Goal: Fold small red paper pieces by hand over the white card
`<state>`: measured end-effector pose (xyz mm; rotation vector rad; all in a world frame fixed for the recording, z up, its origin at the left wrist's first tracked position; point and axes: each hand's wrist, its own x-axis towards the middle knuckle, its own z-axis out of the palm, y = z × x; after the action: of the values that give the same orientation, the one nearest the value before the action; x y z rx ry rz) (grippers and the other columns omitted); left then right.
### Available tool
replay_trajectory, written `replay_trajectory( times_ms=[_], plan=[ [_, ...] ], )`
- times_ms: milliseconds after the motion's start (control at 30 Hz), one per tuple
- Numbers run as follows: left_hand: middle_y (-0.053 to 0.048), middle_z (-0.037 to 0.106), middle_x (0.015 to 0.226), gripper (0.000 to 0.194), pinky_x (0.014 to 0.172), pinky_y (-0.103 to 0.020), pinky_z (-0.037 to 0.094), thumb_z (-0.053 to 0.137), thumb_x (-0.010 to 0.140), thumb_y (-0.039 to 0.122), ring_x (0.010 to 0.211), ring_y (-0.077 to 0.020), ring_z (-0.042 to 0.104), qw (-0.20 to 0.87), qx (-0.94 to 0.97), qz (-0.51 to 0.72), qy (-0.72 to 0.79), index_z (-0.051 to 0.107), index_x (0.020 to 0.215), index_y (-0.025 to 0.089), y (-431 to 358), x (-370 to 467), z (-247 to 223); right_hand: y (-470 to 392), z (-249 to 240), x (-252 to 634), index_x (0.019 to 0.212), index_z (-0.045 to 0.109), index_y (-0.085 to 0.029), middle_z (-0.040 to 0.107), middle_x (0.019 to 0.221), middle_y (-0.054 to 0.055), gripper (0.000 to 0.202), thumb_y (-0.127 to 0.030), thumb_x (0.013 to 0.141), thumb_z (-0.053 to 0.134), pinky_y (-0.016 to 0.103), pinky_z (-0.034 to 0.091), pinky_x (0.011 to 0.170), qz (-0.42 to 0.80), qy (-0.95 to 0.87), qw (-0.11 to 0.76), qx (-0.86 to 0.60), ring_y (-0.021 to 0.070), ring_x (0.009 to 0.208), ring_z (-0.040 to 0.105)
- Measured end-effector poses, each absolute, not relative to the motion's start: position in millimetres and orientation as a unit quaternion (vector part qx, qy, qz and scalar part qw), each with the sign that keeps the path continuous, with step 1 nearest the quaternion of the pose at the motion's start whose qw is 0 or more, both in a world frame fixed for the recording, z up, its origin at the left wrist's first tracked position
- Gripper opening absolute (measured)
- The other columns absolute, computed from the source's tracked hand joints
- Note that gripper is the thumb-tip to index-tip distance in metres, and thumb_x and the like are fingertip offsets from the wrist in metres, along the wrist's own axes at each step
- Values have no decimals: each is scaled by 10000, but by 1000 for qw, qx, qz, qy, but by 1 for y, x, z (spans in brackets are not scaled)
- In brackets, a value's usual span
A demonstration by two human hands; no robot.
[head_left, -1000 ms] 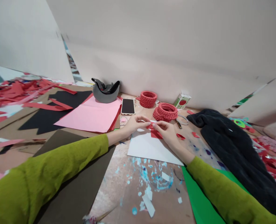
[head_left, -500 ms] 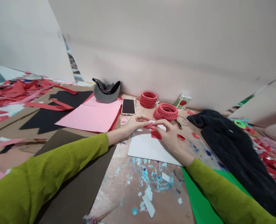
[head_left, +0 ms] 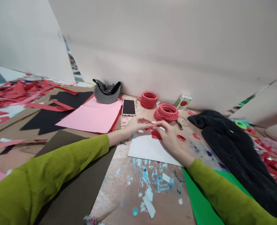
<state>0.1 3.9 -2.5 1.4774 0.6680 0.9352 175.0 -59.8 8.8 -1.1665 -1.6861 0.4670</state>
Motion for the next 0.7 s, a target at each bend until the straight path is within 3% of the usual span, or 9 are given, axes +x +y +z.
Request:
replay_trajectory(
  times_ms=[200,367,567,700],
  plan=[
    [-76,713,880,292,789,-284,496,784,655,293,806,-152,649,608,627,421,245,708,873,114,1,1,-1,-52,-1,179,777,619,-183,656,803,32,151,-329,783,658,331,491,755,261,-648,531,-480,183,781,614],
    [-82,714,862,339,765,-292,503,805,618,298,780,-156,649,606,639,409,239,697,874,104,-2,4,0,-48,-7,180,833,552,-203,615,836,13,297,-388,701,742,311,536,738,328,-590,583,-452,165,796,626],
    [-82,704,871,329,778,-293,491,798,628,314,818,-165,646,578,653,422,249,683,861,111,-1,4,-2,-53,0,177,822,584,-185,638,817,34,281,-454,778,655,303,510,701,301,-630,539,-470,170,757,615],
    [-71,697,844,334,758,-284,489,805,622,317,785,-154,639,581,668,403,233,684,857,114,4,3,-6,-60,7,173,675,571,-177,588,636,5,331,-454,856,552,269,400,585,192,-682,458,-536,141,606,525]
  ],
)
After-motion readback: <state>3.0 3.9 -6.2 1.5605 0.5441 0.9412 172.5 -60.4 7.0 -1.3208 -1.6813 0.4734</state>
